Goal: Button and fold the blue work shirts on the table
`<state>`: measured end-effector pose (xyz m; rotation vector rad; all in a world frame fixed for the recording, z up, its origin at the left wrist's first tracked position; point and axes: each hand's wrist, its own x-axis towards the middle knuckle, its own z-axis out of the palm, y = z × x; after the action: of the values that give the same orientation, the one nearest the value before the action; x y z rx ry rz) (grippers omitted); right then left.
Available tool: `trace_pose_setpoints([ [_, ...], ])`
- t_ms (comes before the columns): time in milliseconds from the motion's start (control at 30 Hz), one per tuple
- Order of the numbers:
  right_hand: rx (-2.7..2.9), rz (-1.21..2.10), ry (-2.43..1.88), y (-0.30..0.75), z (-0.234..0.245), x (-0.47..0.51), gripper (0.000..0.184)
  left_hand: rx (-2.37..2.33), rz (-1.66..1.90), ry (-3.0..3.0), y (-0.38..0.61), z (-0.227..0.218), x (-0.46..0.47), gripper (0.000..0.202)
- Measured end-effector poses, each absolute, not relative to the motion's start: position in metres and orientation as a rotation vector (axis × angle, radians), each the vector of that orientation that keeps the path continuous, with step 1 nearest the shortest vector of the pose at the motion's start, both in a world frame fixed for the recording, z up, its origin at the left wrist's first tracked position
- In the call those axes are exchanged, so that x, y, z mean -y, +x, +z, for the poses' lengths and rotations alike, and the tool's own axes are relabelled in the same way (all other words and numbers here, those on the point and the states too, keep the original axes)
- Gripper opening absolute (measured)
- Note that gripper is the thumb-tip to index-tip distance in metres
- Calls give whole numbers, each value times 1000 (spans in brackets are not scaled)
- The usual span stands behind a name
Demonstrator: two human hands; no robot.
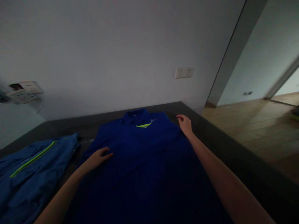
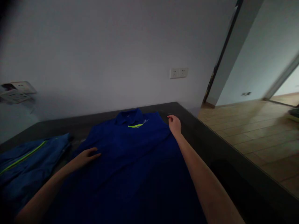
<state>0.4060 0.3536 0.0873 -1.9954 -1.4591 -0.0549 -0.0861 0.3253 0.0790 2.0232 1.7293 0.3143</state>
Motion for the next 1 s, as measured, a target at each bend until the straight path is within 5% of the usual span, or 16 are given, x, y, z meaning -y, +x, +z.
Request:
trace_pose_setpoints([
  [167, 1564, -14, -2140, 379, 94, -413, 25, -1730, 372, 1966, -83, 81, -323, 67],
  [333, 1540, -62, -2316, 358, 74, -454, 44, -1734, 326, 1976, -88, 71, -327, 69],
  [533, 1608, -65, -2397, 374, 63, -478, 35, -1725, 327, 1949, -95, 63, -334, 64],
  [1000, 1493, -46, -2426, 421, 83, -477, 46, -1747, 284, 1752, -95, 69, -340, 71],
])
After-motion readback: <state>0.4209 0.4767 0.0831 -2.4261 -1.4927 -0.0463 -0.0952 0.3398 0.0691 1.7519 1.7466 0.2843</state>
